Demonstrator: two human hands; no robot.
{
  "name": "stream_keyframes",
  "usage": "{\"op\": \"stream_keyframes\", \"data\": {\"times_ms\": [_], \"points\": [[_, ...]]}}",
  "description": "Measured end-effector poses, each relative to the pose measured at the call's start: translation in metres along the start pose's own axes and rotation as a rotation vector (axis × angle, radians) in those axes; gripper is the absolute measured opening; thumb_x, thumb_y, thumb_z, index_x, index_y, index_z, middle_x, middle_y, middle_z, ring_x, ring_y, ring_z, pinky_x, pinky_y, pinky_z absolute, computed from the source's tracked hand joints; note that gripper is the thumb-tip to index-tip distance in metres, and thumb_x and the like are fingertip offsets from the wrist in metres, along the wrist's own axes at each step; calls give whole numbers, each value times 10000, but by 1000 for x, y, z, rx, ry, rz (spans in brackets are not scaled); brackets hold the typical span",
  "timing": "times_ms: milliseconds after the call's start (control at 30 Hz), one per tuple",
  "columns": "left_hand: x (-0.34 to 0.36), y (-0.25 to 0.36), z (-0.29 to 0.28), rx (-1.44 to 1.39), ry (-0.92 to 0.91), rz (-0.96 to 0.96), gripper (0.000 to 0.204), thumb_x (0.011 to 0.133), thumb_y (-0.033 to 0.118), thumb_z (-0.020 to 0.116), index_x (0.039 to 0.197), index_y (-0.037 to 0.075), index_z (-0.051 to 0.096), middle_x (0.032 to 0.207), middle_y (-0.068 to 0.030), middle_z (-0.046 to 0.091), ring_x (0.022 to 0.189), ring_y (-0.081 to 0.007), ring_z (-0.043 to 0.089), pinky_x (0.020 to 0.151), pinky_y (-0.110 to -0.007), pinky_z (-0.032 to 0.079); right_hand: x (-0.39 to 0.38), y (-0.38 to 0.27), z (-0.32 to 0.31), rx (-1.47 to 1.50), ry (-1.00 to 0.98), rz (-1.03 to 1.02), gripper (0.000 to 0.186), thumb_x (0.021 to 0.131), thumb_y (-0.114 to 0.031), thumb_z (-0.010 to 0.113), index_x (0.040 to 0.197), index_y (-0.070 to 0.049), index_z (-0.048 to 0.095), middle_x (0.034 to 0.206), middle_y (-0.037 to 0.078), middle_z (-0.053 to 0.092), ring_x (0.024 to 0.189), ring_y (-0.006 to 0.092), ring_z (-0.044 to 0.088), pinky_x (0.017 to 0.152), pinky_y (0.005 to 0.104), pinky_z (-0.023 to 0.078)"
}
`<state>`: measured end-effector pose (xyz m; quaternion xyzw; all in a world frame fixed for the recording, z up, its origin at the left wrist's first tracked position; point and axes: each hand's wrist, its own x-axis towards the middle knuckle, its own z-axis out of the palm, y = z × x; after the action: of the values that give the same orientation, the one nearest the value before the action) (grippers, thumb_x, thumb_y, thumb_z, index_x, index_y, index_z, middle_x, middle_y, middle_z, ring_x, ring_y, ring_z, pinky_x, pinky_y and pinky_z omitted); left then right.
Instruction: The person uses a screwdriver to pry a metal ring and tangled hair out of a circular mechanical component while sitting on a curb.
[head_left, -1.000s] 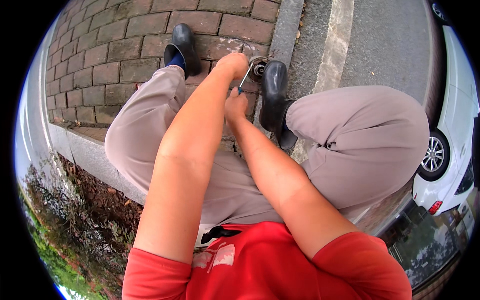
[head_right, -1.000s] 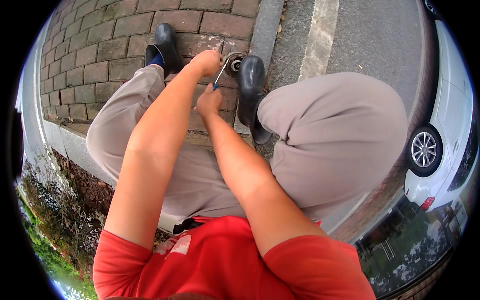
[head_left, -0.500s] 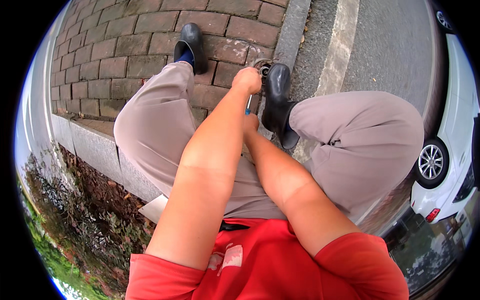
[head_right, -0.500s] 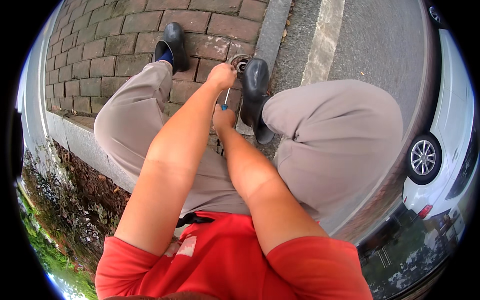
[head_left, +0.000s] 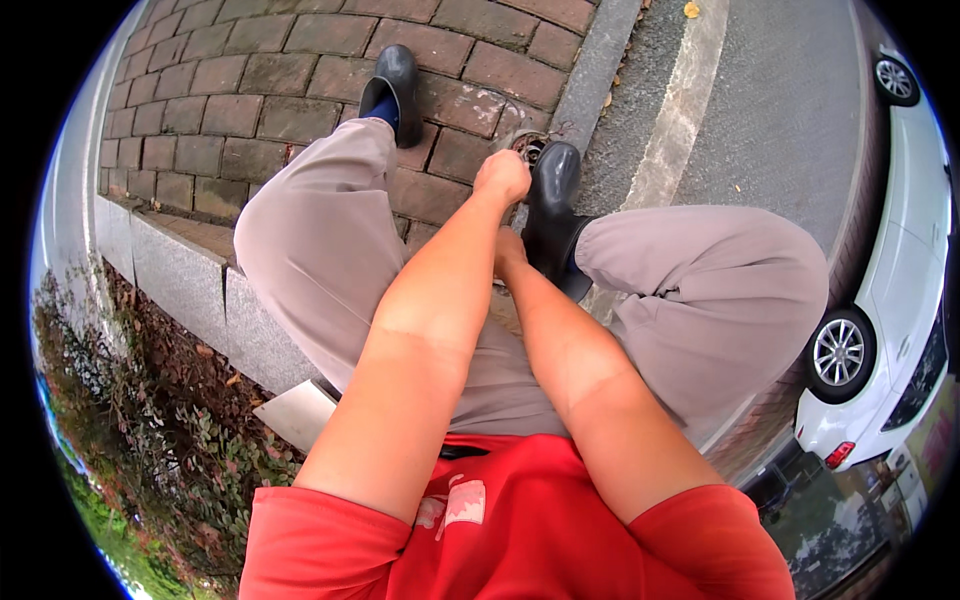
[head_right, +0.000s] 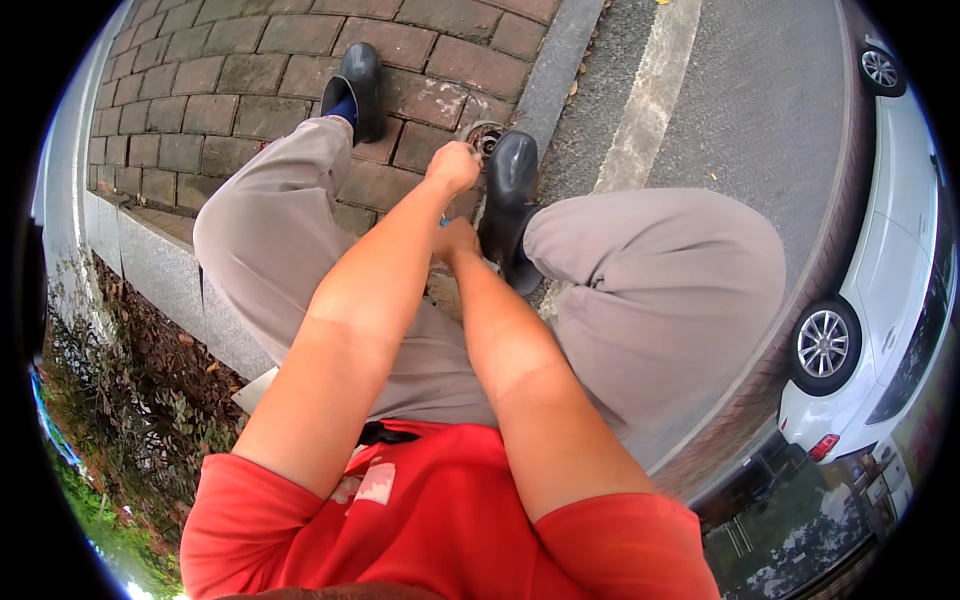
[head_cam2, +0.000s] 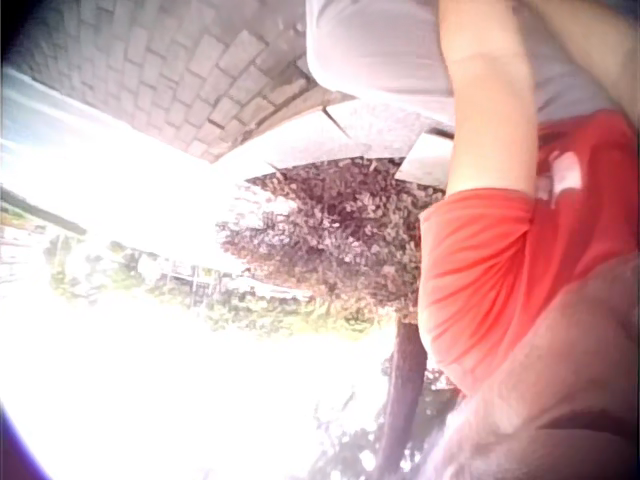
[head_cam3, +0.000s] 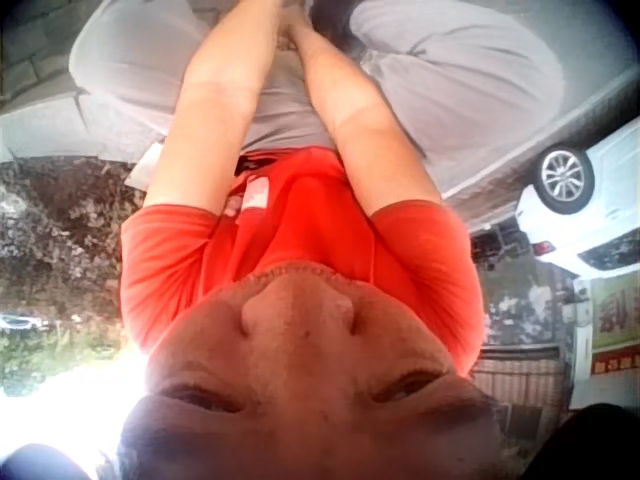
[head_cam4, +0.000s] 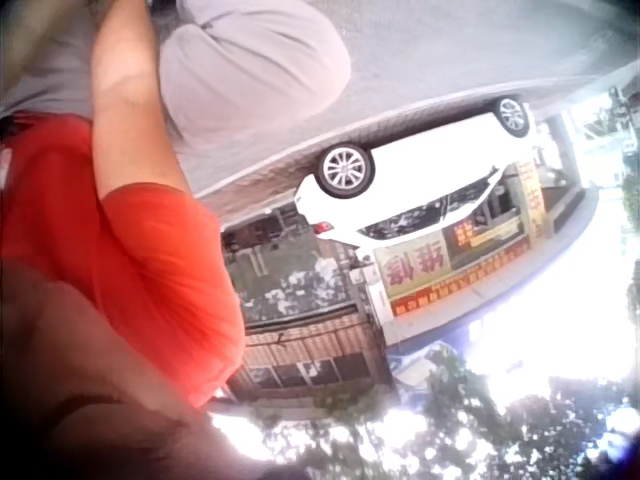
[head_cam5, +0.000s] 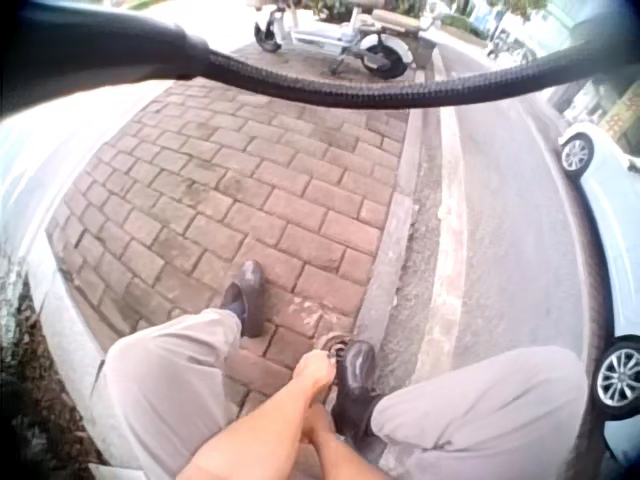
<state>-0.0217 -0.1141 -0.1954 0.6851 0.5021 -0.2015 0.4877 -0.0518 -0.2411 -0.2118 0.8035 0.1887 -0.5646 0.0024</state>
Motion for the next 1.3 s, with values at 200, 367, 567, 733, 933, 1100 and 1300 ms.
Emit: {"op": "stream_keyframes", "data": {"times_ms": [200,367,567,733,933,1100,1300], "points": [[55,-2,-39,-294,-61,-27,500,826,406,738,1035,-46,696,1027,-193,705,993,-306,679,844,-409,515,-22,-39,-72,-533,-179,-54,259,761,-60,646,991,28,726,1100,227,672,1036,341,650,843,410,534],[69,16,-36,-250,-205,-110,499,830,384,731,1103,-31,676,1130,-185,680,1072,-288,656,892,-408,513,-93,-94,-166,-940,-313,-128,270,750,-115,699,981,24,723,1005,182,707,907,317,694,756,407,555],[29,38,-19,-168,30,-131,389,816,211,695,1162,34,670,1276,-164,615,1186,-294,594,985,-386,488,-138,-141,-313,-1017,25,-214,319,710,-140,801,958,22,684,861,163,695,761,260,681,691,378,536],[51,21,-19,-99,-15,-83,324,808,171,685,1094,19,696,1209,-192,640,1163,-309,606,952,-392,500,-123,-170,-377,-826,399,-600,341,682,-167,775,964,4,690,901,187,695,874,326,669,778,398,523],[67,-4,1,-301,15,-22,227,746,86,697,967,67,745,1047,-181,695,1008,-300,664,865,-364,520,-43,-201,-384,-736,174,-700,383,706,-115,777,1043,-4,632,850,108,639,816,205,613,734,340,481],[68,-3,-3,-419,-20,-41,238,697,32,740,935,50,738,938,-154,719,893,-261,686,821,-356,522,40,-212,-360,-686,-6,-696,329,771,-170,739,1041,-16,632,813,73,616,783,181,594,707,332,464],[47,22,1,-414,56,-191,169,795,76,630,940,91,716,1063,-164,688,1050,-328,637,898,-417,502,108,-222,-324,-826,-83,-817,370,741,-243,729,1004,-12,610,807,123,625,783,255,617,707,373,481]]}}
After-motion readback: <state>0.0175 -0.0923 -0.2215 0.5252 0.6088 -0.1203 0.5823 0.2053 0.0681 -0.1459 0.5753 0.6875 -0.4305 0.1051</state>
